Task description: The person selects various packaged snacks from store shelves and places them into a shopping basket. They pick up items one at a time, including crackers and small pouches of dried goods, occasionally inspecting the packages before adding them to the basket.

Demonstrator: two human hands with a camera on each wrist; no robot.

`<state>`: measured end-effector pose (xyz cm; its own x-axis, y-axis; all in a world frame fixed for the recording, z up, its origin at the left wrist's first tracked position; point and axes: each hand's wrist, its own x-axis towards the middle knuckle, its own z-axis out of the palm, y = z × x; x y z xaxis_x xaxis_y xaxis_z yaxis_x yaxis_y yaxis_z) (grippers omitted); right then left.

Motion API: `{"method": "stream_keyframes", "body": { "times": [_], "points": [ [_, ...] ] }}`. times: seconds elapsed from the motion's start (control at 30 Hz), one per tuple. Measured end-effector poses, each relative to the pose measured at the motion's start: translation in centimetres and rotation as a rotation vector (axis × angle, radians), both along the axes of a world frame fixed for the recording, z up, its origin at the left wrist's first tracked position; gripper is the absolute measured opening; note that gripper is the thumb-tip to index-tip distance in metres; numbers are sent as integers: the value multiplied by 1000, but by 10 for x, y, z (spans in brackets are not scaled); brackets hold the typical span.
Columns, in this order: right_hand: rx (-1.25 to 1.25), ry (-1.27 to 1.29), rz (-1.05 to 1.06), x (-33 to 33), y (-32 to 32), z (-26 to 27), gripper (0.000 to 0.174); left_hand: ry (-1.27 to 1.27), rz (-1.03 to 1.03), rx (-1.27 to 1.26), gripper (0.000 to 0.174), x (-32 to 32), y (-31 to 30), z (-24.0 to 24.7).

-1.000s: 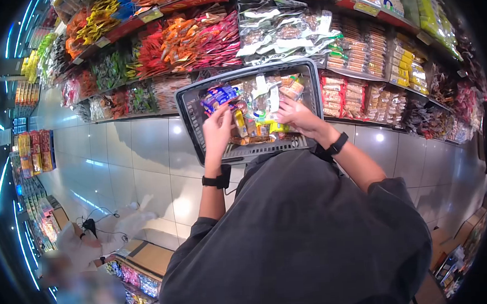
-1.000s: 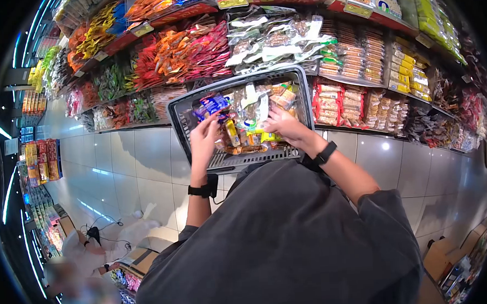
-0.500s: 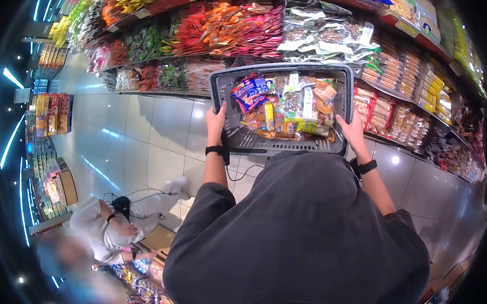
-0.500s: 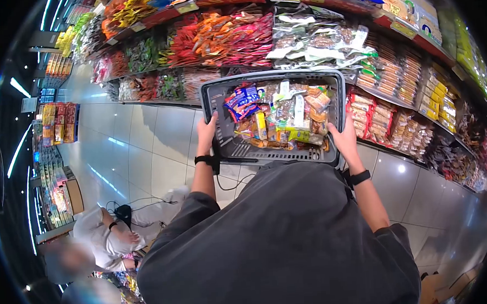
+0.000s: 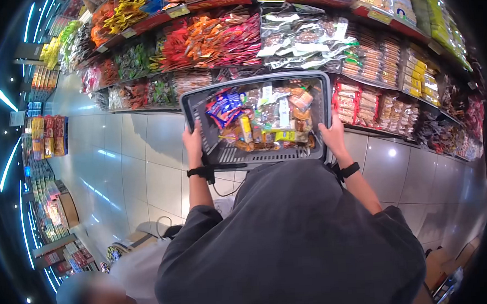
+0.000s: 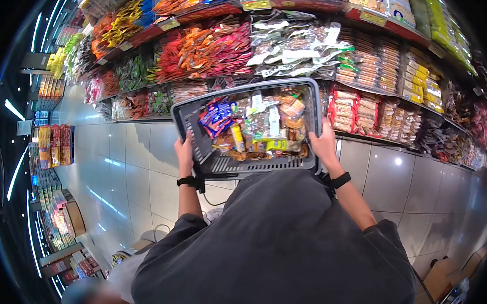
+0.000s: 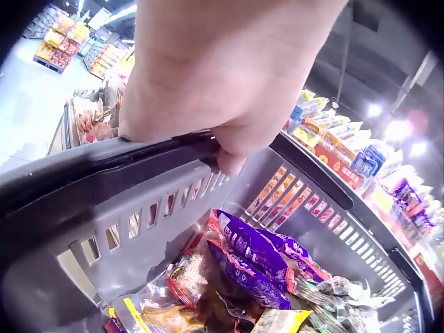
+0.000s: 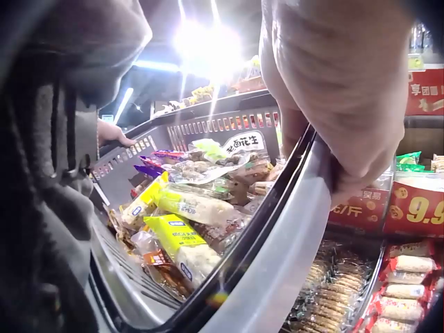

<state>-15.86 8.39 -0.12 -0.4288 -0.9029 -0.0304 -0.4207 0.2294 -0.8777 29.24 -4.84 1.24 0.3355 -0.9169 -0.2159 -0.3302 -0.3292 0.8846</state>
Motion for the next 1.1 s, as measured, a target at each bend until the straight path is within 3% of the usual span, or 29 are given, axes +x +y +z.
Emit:
{"method": "stream_keyframes", "body": {
  "times": [0.1,0.17,0.23,0.33,0.43,0.5,0.53,0.57,0.63,0.77,1.03,1.1],
  "points": [
    [38,3,-14,18,1,2,65,10,29,-6,32,10,7,29],
    [-51,3,-13,34,-5,20,51,37,68,-48,30,36,6,13],
    [-40,-125,-22,45,-13,-10,45,59,84,-48,27,49,6,15],
    [-57,-52,-31,73,-26,22,34,31,65,-27,29,81,-4,8],
    [-144,-122,-44,106,-44,13,33,15,50,-32,28,115,-20,7],
    [-61,-240,-53,130,-56,15,34,6,83,-37,27,135,-33,8],
    [-103,-93,-66,143,-60,-10,34,18,74,-40,26,146,-41,6],
    [-2,-143,-27,152,-65,-8,33,24,71,-37,25,154,-48,12],
    [-46,-155,-65,176,-78,-6,32,84,64,-59,24,161,-64,21],
    [63,-133,-81,209,-94,-6,50,74,49,8,22,191,-108,12],
    [143,-91,-127,230,-101,-22,58,192,22,53,21,200,-150,-10],
    [54,-260,-141,230,-101,-32,60,145,16,53,20,196,-155,-13]
  ]
}}
